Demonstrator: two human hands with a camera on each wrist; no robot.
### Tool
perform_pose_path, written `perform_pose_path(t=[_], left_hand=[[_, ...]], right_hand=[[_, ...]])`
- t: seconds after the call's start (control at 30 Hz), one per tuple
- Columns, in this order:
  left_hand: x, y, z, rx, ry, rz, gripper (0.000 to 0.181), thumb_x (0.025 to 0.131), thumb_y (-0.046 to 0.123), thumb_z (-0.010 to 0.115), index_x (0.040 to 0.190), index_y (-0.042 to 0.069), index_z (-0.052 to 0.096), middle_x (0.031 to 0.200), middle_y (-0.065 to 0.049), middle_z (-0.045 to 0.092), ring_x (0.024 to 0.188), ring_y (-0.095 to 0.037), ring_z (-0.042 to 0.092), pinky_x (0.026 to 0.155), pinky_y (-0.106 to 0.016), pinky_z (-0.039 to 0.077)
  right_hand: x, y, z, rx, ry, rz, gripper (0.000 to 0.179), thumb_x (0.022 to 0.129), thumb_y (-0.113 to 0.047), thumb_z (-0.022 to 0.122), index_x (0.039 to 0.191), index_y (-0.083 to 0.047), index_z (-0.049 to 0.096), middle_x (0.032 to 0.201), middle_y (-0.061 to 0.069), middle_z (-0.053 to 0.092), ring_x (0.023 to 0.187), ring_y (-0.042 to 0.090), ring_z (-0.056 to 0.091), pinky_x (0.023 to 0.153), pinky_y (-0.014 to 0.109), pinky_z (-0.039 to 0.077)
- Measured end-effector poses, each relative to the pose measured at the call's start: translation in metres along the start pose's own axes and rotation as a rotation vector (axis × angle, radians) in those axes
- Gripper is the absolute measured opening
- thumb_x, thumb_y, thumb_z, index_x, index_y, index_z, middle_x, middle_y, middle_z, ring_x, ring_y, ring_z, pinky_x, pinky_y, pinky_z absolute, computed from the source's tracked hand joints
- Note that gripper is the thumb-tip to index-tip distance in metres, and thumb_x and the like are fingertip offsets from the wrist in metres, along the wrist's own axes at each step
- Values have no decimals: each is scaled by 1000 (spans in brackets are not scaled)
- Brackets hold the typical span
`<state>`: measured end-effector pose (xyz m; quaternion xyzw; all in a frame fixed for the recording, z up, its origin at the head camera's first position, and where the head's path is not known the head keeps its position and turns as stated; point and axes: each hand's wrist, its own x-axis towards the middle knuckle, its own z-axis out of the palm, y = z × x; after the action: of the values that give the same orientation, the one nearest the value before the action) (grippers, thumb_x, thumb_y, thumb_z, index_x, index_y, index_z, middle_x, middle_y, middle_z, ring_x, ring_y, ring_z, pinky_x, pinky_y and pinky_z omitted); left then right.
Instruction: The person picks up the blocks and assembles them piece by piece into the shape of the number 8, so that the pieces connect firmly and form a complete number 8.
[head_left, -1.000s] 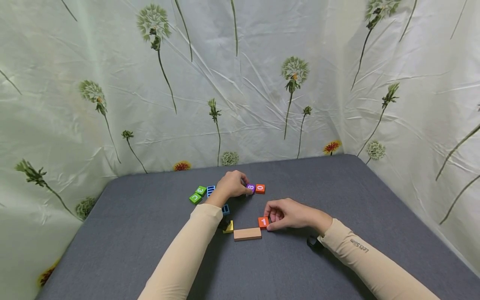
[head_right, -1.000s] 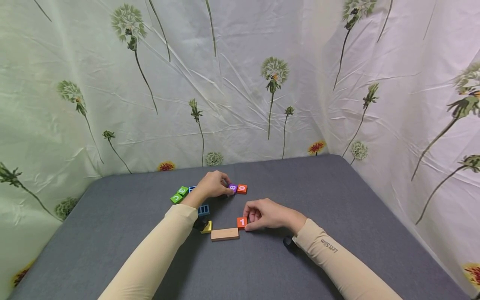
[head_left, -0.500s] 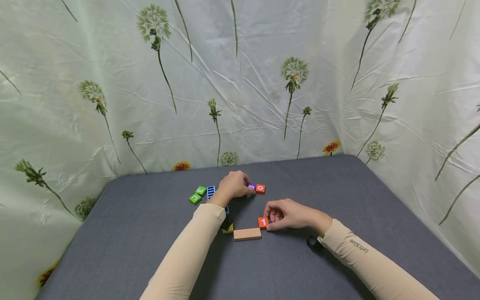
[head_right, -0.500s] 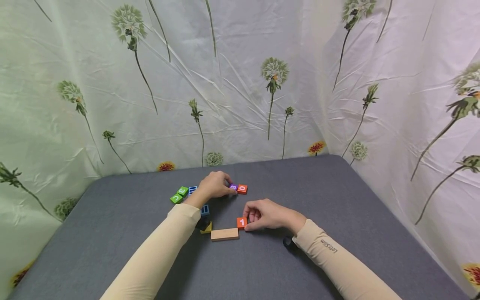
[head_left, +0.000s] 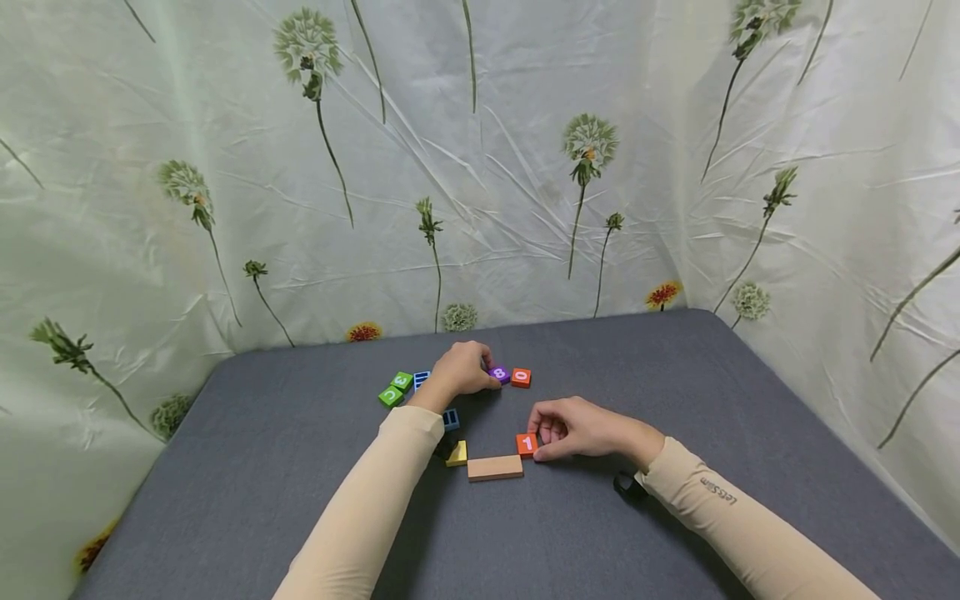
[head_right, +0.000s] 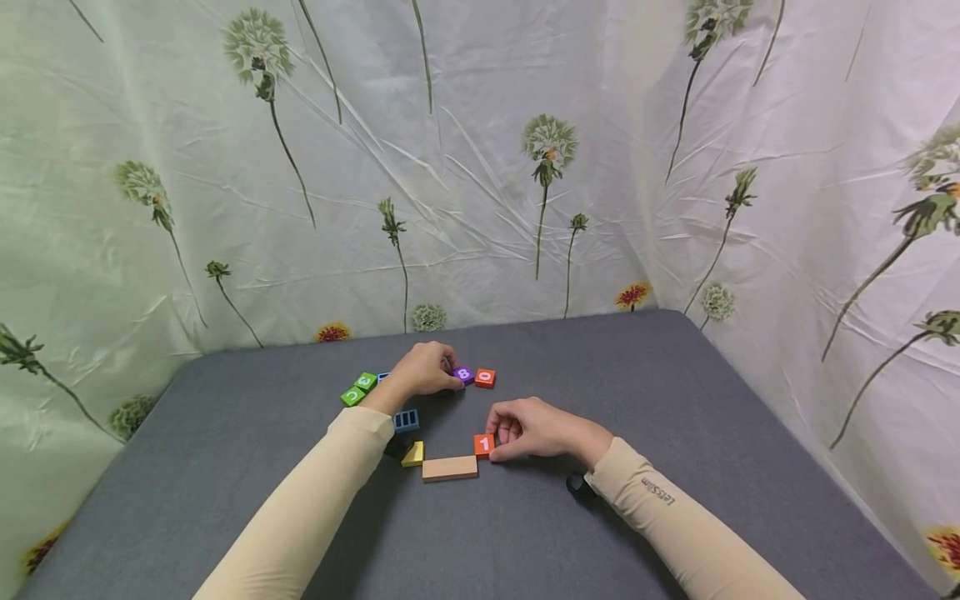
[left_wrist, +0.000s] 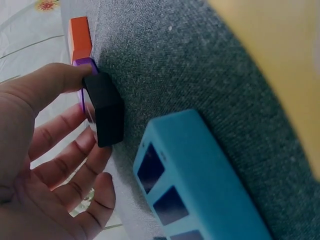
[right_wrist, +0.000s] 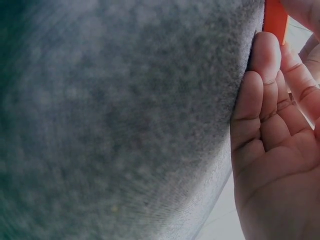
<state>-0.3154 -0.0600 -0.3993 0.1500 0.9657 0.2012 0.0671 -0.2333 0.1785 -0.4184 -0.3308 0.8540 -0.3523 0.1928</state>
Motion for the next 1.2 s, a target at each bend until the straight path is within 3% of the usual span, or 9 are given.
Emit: perform_pose_path(t=[0.4, 0.8, 1.03, 1.2], left_hand=[[-3, -3, -8, -19, 28, 5, 20, 91, 27, 87, 99, 12, 76, 97, -3, 72, 81, -18, 60, 74, -36, 51], [-20, -1, -18, -67, 29, 97, 21, 89, 27, 88, 101, 14, 76, 96, 0, 74, 82, -14, 63, 77, -35, 53], [-37, -9, -20, -119, 41, 193, 19, 85, 21, 88, 97, 13, 76, 91, 1, 74, 81, -11, 64, 77, -32, 54], [-49, -15, -22, -163, 45, 220, 19, 85, 19, 88, 98, 12, 76, 92, -3, 75, 80, -11, 62, 76, -30, 52]], right_hand=[[2, -1, -2, -4, -8, 13, 25, 94, -24, 83, 107, -11, 67, 87, -4, 62, 74, 6, 55, 67, 21, 44], [2, -1, -2, -4, -14, 23, 25, 95, -25, 83, 108, -11, 67, 87, -4, 62, 74, 7, 55, 67, 22, 44], [1, -1, -1, -11, -11, 25, 23, 95, -25, 83, 108, -14, 67, 86, -7, 62, 74, 5, 56, 68, 21, 45], [0, -2, -1, -8, -12, 20, 23, 96, -25, 83, 108, -14, 68, 86, -7, 62, 74, 4, 56, 68, 21, 46]])
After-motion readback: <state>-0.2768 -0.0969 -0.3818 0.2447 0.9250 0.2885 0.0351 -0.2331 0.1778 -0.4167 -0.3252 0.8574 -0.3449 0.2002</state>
